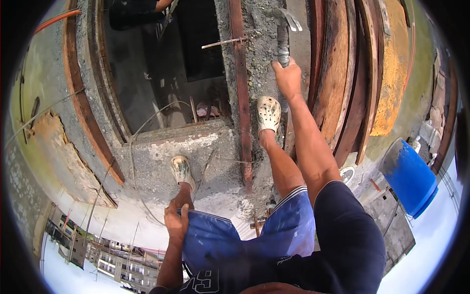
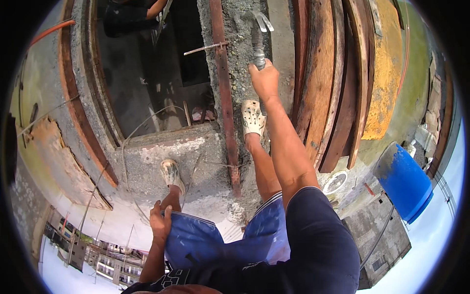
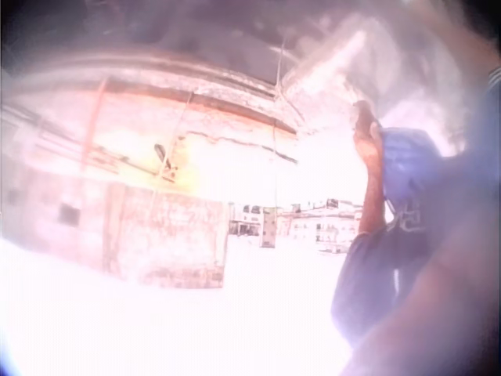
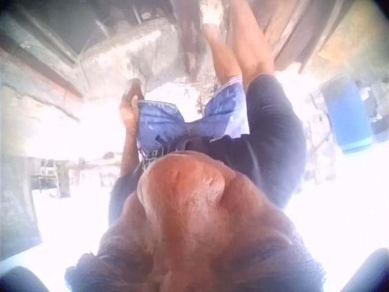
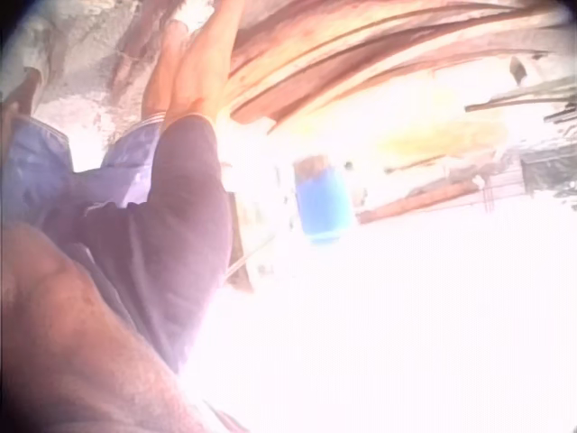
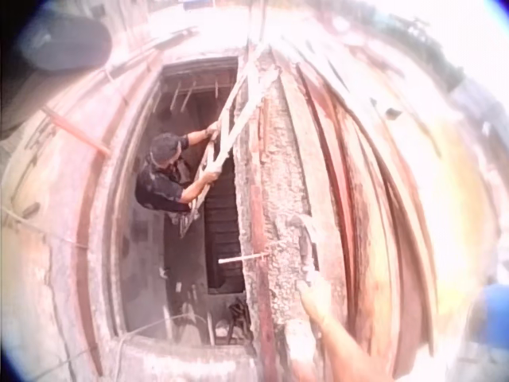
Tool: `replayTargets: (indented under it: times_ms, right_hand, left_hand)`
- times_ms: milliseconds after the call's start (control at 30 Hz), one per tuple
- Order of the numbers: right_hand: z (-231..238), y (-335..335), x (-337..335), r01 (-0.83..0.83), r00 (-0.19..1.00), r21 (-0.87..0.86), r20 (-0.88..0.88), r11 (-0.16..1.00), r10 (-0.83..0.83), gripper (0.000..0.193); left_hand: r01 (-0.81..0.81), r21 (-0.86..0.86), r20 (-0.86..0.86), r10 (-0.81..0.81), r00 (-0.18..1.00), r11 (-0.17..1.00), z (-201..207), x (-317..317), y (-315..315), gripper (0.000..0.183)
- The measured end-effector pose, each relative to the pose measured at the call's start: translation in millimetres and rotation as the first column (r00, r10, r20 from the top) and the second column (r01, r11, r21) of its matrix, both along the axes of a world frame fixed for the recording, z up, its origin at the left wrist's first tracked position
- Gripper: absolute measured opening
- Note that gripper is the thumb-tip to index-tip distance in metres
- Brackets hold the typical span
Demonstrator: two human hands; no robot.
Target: The person uses a hammer to pound a length of rebar into a concrete surface, repeatedly striking the metal rod while holding it in place by hand.
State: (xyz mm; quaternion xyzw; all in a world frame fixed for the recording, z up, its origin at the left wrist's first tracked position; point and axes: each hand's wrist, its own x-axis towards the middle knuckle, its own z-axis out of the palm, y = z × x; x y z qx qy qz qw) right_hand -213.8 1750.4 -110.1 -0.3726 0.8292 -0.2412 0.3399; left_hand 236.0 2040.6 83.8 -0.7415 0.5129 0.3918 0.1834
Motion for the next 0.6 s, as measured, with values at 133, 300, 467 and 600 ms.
replayTargets:
  times_ms: [133,300,467,600]
  right_hand:
    - [84.7,13.1,11.1,0.215,0.946,-0.405,0.314,0.889,-0.086,0.01]
    - [-27.2,37.3,-13.2,-0.32,0.861,-0.121,-0.451,0.94,0.235,0.014]
    - [-69.3,53.7,-48.4,-0.149,0.934,0.347,-0.259,0.926,0.247,0.029]
    - [45.7,40.1,-5.8,0.026,0.982,-0.087,0.188,0.996,-0.009,0.019]
  left_hand:
    - [-0.043,-0.008,0.002,0.043,0.999,0.999,0.2,-1.6,-3.3,0.061]
    - [0.016,-0.067,-0.064,-0.02,0.998,0.998,-10.0,-21.4,-14.4,0.06]
    - [0.022,-0.068,-0.012,-0.023,1.0,0.997,-21.8,-19.3,-4.3,0.057]
    - [-0.017,-0.063,0.005,0.017,1.0,0.998,-8.0,8.0,3.3,0.053]
